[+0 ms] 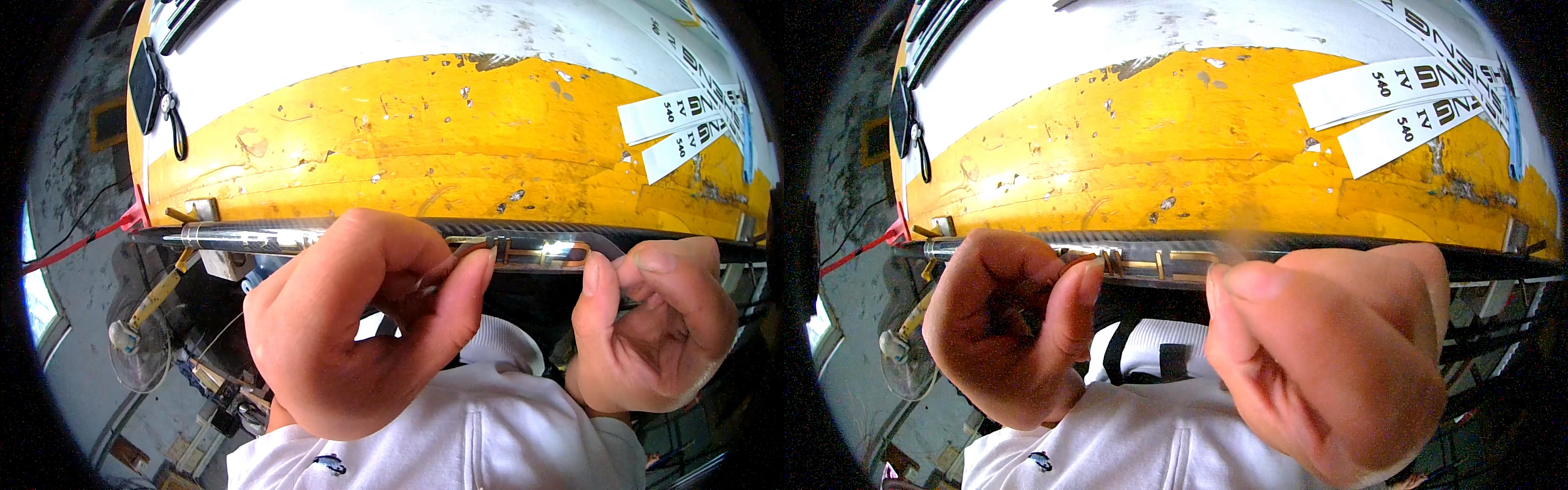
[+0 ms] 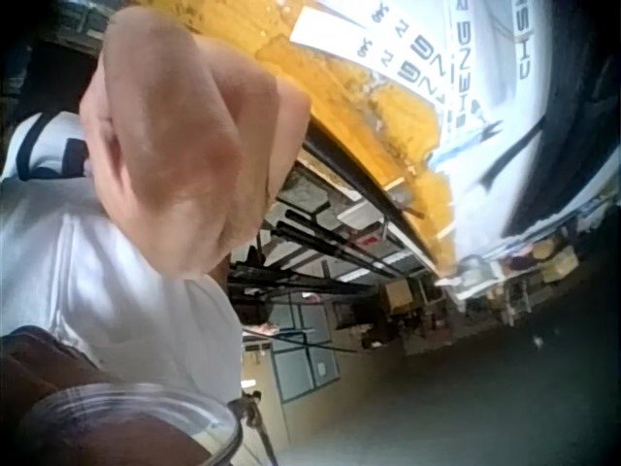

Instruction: The person applies labels to fishing rod segments. They peel adhesive stickers from a sheet and press them onto the rods, aligning them carefully before moving each rod aside.

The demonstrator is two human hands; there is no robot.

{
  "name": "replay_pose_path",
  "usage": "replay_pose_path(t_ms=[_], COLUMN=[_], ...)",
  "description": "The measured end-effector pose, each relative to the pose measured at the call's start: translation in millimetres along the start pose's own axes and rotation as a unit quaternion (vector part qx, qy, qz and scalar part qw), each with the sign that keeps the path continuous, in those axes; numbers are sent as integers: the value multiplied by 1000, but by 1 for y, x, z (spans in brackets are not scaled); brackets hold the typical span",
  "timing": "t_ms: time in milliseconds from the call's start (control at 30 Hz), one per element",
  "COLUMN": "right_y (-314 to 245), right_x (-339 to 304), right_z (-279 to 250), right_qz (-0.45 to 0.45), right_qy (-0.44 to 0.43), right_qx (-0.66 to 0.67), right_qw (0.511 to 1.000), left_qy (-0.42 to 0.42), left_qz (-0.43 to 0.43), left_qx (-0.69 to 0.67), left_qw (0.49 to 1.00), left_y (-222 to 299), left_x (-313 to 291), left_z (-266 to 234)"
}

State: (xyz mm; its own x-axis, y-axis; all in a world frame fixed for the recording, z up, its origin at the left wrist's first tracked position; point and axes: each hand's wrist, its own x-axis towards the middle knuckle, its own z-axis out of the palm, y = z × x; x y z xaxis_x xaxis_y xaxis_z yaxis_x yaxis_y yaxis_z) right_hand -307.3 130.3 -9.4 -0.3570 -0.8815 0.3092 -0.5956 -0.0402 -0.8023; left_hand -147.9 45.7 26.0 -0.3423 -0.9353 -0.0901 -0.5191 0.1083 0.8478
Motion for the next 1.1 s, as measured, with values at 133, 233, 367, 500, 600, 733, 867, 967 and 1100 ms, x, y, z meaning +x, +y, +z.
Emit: replay_pose_path(t_ms=[133, 233, 367, 500, 600, 733, 867, 967, 1100], right_y=[-1, 3, 0, -6, 2, 10, -10, -16, -1], right_x=[-2, 3, 12, 6, 2, 13, 21, 9, -17], right_z=[-1, 1, -6, -4, -3, -15, -23, -14, 3], right_qz=[-15, -25, -41, -5, -33, -105, -141, -161, -129], right_qy=[-10, 9, -78, -22, -22, -54, -120, -130, -229], right_qx=[-35, -5, -1, -28, -20, -70, -243, -126, -141], right_qw=[999, 1000, 996, 999, 999, 991, 952, 970, 954], left_qy=[0, -5, -9, -9, -12, -8, 2, -3, 2], left_qz=[12, 7, 5, -5, 1, -2, -24, -11, -11], left_qx=[10, 14, 16, 7, 14, 11, -3, -1, 13], left_qw=[1000, 1000, 1000, 1000, 1000, 1000, 1000, 1000, 1000], left_y=[-2, -1, 0, 0, -1, -1, 1, 0, 1], left_x=[1, 0, 0, 0, 1, 0, -1, 0, -1], left_z=[0, 0, 0, -1, -2, -1, 0, -1, 0])
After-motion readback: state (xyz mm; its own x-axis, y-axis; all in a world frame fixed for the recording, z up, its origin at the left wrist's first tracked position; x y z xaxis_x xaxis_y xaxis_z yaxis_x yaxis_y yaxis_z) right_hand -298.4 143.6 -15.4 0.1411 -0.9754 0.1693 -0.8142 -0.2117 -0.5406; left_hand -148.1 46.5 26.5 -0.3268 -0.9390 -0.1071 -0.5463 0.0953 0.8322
